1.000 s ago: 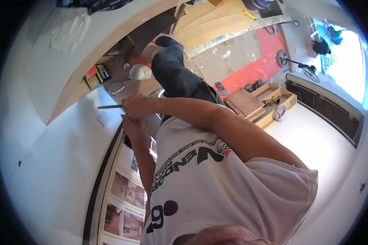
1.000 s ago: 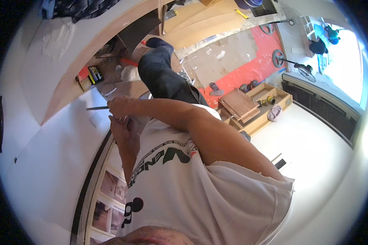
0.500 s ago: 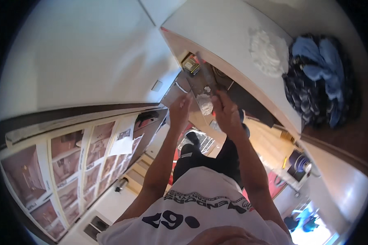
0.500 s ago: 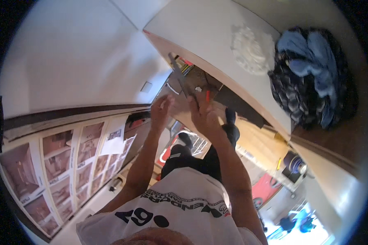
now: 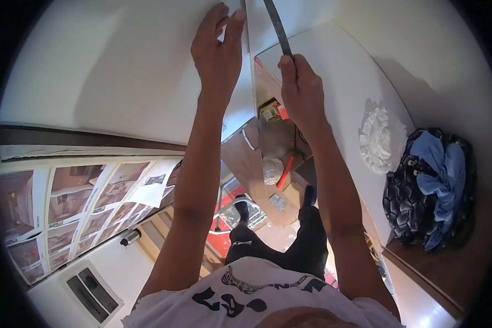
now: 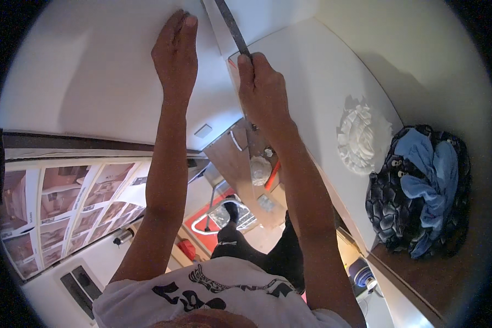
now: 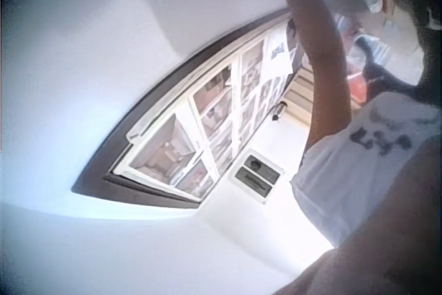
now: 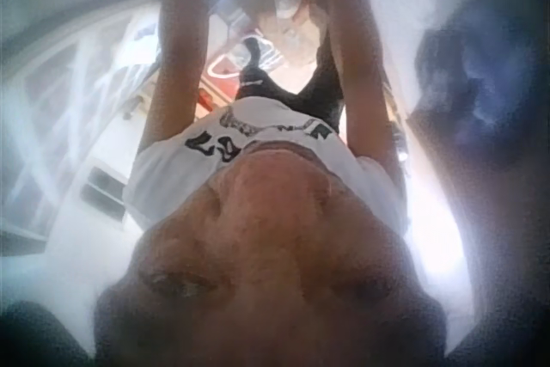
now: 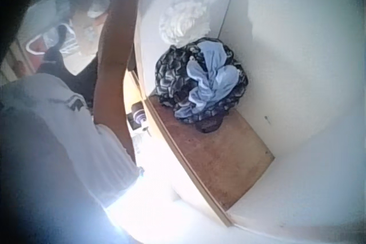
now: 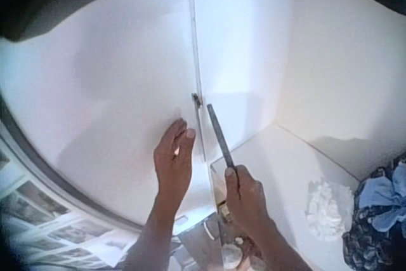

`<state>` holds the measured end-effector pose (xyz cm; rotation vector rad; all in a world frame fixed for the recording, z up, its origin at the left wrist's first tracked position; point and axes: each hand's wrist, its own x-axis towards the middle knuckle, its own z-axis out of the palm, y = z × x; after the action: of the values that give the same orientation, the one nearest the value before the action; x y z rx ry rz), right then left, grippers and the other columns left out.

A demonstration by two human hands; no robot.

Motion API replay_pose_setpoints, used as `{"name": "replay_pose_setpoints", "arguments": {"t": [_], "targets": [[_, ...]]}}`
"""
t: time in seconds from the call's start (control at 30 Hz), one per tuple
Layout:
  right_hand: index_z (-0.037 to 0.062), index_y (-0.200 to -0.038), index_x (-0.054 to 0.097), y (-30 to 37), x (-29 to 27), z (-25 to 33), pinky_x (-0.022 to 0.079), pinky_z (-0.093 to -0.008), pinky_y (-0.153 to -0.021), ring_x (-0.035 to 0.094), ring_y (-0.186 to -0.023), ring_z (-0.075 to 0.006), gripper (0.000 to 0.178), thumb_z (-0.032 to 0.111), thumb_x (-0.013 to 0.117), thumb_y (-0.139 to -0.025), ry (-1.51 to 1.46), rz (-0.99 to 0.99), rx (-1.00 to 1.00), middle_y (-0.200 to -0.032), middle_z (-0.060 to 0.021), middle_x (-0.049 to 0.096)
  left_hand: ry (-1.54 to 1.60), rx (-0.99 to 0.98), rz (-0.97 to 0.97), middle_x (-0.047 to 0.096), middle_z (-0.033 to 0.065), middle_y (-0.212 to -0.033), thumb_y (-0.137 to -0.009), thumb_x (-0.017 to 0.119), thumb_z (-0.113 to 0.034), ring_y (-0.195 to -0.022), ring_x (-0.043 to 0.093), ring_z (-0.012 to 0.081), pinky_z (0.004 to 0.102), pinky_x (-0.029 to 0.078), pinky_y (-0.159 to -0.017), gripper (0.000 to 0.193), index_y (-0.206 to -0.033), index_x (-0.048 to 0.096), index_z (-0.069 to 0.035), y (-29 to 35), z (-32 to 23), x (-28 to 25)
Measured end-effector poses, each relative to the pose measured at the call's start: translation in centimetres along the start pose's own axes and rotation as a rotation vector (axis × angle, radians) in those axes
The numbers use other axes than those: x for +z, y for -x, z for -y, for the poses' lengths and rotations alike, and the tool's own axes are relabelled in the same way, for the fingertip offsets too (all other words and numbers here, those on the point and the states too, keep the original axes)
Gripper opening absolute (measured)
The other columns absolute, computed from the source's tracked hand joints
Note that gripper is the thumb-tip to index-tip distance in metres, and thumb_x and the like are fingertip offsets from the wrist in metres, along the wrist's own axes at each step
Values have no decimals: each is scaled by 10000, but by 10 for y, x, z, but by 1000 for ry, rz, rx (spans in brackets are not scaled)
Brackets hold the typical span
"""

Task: The person uses a screwdriver to tighten screws on a white wall cabinet, then wipes the cabinet surface with a cloth. The person works on the upper cabinet while standing in a room under renovation.

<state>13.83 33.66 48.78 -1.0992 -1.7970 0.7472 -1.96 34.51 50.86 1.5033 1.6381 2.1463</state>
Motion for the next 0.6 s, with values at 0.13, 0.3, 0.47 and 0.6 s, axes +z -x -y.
{"name": "replay_pose_setpoints", "arguments": {"t": [0.13, 0.3, 0.47, 0.6], "targets": [[12, -883, 551, -18, 5, 0, 483, -479, -515, 626, -570, -414, 317, 285, 470, -1022, 43, 38, -12, -614, -212, 597, 12, -45, -11, 679, 202, -1069, -939, 658, -312, -950, 662, 234, 331, 526, -832, 466, -1184, 606, 81, -10, 0, 18], [24, -881, 542, -33, 4, -6, 492, -494, -524, 624, -571, -421, 312, 293, 466, -1020, 150, 70, -46, -609, -203, 603, -11, -90, 75, 689, 213, -1038, -949, 644, -294, -959, 677, 247, 356, 535, -863, 465, -1224, 591, 77, -18, -12, 34], [27, -910, 527, -39, 5, -15, 495, -514, -539, 625, -578, -425, 297, 294, 457, -1018, 209, 105, -65, -595, -195, 600, -147, -102, 8, 712, 160, -942, -903, 700, -239, -844, 671, 172, 298, 528, -755, 413, -1179, 607, 54, -16, -11, 39], [24, -924, 511, -41, 8, -14, 491, -539, -565, 628, -587, -429, 293, 294, 452, -1019, 249, 142, -17, -596, -191, 602, -166, -76, -76, 726, 111, -838, -850, 753, -228, -742, 654, 115, 267, 513, -686, 355, -1054, 690, 56, -14, 2, 44]]}}
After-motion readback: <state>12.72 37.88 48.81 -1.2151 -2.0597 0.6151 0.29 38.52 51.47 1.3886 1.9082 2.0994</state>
